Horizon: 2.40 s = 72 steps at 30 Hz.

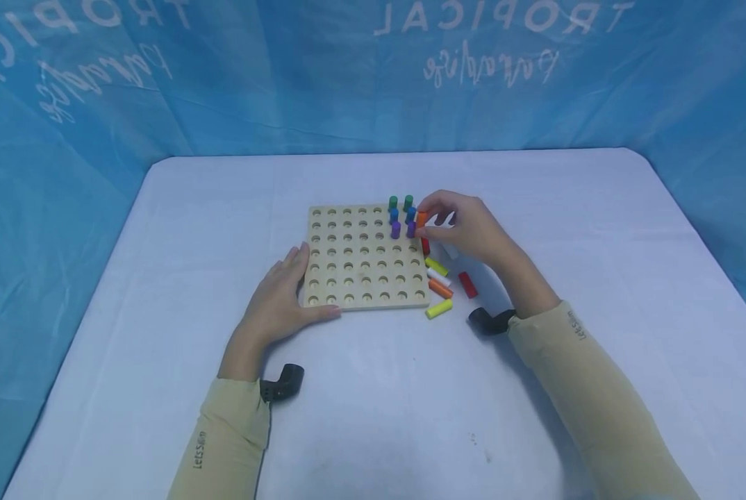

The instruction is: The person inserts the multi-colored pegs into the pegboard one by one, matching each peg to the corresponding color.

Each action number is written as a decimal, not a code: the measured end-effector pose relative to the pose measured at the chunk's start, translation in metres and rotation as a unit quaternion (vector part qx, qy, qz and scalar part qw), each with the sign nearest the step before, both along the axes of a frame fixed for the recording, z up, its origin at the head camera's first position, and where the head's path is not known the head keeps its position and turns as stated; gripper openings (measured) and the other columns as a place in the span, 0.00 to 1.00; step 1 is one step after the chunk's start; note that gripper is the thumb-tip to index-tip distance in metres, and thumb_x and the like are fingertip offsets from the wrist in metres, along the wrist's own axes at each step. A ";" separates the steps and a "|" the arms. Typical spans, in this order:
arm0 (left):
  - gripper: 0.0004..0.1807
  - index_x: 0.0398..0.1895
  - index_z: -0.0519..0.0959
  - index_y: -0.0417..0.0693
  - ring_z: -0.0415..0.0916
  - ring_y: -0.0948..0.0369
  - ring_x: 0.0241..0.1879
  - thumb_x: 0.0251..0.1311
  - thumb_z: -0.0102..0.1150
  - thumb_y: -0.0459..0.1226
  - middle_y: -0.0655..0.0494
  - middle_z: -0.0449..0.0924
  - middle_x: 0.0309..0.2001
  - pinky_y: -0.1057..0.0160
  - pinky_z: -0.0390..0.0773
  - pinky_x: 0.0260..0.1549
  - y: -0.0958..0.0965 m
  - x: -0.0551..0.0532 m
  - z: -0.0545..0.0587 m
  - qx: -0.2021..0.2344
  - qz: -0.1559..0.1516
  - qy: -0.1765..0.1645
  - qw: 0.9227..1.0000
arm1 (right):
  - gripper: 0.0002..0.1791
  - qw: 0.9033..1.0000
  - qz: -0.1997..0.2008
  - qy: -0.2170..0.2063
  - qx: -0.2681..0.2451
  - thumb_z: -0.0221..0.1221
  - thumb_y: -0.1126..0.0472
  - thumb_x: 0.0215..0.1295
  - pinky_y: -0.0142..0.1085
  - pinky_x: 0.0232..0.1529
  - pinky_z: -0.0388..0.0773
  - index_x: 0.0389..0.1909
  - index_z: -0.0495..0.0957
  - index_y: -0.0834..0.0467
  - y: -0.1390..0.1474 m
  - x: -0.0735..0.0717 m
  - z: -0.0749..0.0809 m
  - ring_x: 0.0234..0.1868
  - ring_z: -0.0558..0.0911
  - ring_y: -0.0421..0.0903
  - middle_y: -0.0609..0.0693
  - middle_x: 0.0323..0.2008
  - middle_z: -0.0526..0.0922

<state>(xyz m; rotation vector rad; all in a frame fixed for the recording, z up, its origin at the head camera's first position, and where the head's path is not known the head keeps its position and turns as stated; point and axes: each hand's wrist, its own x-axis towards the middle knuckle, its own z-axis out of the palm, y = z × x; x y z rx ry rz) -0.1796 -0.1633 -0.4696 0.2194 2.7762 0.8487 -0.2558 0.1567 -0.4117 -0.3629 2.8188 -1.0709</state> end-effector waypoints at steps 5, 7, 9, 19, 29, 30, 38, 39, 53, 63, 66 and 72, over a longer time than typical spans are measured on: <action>0.74 0.81 0.36 0.58 0.37 0.46 0.80 0.36 0.67 0.74 0.52 0.37 0.81 0.41 0.43 0.77 0.000 0.000 0.001 0.003 0.002 -0.001 1.000 | 0.20 1.000 0.009 -0.006 0.004 0.70 0.55 0.60 0.40 0.45 0.79 0.53 0.79 0.50 -0.007 0.002 0.000 0.47 0.76 0.45 0.44 0.48 0.82; 0.74 0.81 0.36 0.57 0.37 0.46 0.80 0.36 0.68 0.73 0.52 0.37 0.81 0.41 0.43 0.77 0.000 0.000 0.001 0.004 0.001 -0.002 1.000 | 0.20 1.000 0.010 -0.010 0.003 0.70 0.56 0.60 0.40 0.46 0.79 0.53 0.79 0.49 -0.009 0.003 -0.001 0.47 0.76 0.45 0.43 0.47 0.82; 0.74 0.81 0.37 0.56 0.37 0.48 0.80 0.37 0.68 0.73 0.52 0.37 0.81 0.42 0.42 0.78 0.000 0.000 0.002 0.005 0.000 -0.002 1.000 | 0.19 1.000 0.011 -0.012 -0.001 0.71 0.56 0.59 0.39 0.45 0.78 0.51 0.80 0.48 -0.012 0.003 -0.002 0.46 0.76 0.45 0.42 0.46 0.82; 0.74 0.81 0.37 0.56 0.37 0.49 0.81 0.36 0.68 0.73 0.52 0.38 0.81 0.42 0.43 0.78 0.000 0.000 0.002 0.004 -0.004 0.002 1.000 | 0.15 0.999 0.052 -0.006 0.013 0.69 0.56 0.61 0.38 0.37 0.77 0.48 0.81 0.48 -0.023 0.007 -0.005 0.42 0.77 0.44 0.42 0.41 0.83; 0.74 0.81 0.36 0.57 0.36 0.51 0.81 0.36 0.67 0.74 0.54 0.37 0.81 0.44 0.41 0.78 0.000 0.001 0.002 0.005 -0.002 -0.003 1.000 | 0.14 0.997 0.063 -0.013 0.039 0.69 0.56 0.61 0.38 0.37 0.75 0.47 0.82 0.47 -0.026 0.010 -0.004 0.40 0.75 0.45 0.42 0.40 0.83; 0.74 0.81 0.36 0.57 0.36 0.50 0.81 0.35 0.67 0.75 0.54 0.37 0.81 0.44 0.41 0.78 0.000 0.001 0.001 0.006 0.000 -0.004 1.000 | 0.13 0.997 0.068 -0.010 0.041 0.69 0.56 0.61 0.38 0.36 0.75 0.47 0.82 0.47 -0.027 0.010 -0.005 0.40 0.75 0.45 0.42 0.39 0.83; 0.75 0.81 0.36 0.59 0.36 0.50 0.81 0.33 0.66 0.76 0.54 0.36 0.82 0.43 0.41 0.78 0.001 0.004 -0.001 0.010 0.007 -0.009 1.000 | 0.13 0.995 0.083 0.005 0.057 0.69 0.56 0.62 0.36 0.38 0.77 0.47 0.82 0.49 -0.028 0.012 -0.006 0.37 0.77 0.44 0.43 0.37 0.83; 0.75 0.81 0.36 0.59 0.36 0.50 0.81 0.34 0.67 0.75 0.54 0.36 0.82 0.43 0.41 0.78 0.001 0.004 -0.001 0.010 0.006 -0.008 1.000 | 0.13 0.995 0.084 0.006 0.057 0.68 0.56 0.62 0.36 0.39 0.77 0.47 0.82 0.49 -0.029 0.013 -0.006 0.37 0.77 0.44 0.43 0.37 0.83; 0.75 0.81 0.37 0.59 0.37 0.49 0.81 0.33 0.66 0.76 0.54 0.37 0.82 0.43 0.42 0.78 0.003 0.006 -0.006 0.007 0.008 -0.008 1.000 | 0.10 0.994 0.094 0.011 0.060 0.68 0.56 0.63 0.35 0.39 0.78 0.44 0.82 0.48 -0.028 0.017 -0.009 0.36 0.79 0.42 0.43 0.37 0.83; 0.75 0.81 0.36 0.59 0.37 0.47 0.80 0.33 0.66 0.76 0.53 0.37 0.82 0.41 0.43 0.78 0.005 0.007 -0.006 0.001 0.007 -0.008 1.000 | 0.09 0.993 0.100 -0.007 0.065 0.68 0.57 0.63 0.36 0.40 0.79 0.43 0.82 0.48 -0.026 0.018 -0.011 0.37 0.80 0.42 0.43 0.37 0.84; 0.75 0.81 0.36 0.60 0.37 0.45 0.80 0.33 0.66 0.76 0.53 0.37 0.82 0.40 0.43 0.77 0.005 0.008 -0.006 -0.001 0.009 -0.011 1.000 | 0.09 0.993 0.102 -0.011 0.066 0.68 0.56 0.63 0.36 0.40 0.79 0.43 0.82 0.47 -0.026 0.018 -0.011 0.37 0.80 0.43 0.42 0.37 0.84; 0.75 0.81 0.37 0.58 0.38 0.44 0.80 0.34 0.67 0.75 0.51 0.38 0.81 0.40 0.44 0.77 0.005 0.008 -0.004 -0.001 0.008 -0.003 1.000 | 0.09 0.992 0.106 -0.014 0.062 0.67 0.56 0.64 0.36 0.39 0.78 0.44 0.82 0.48 -0.026 0.018 -0.009 0.37 0.80 0.43 0.43 0.37 0.84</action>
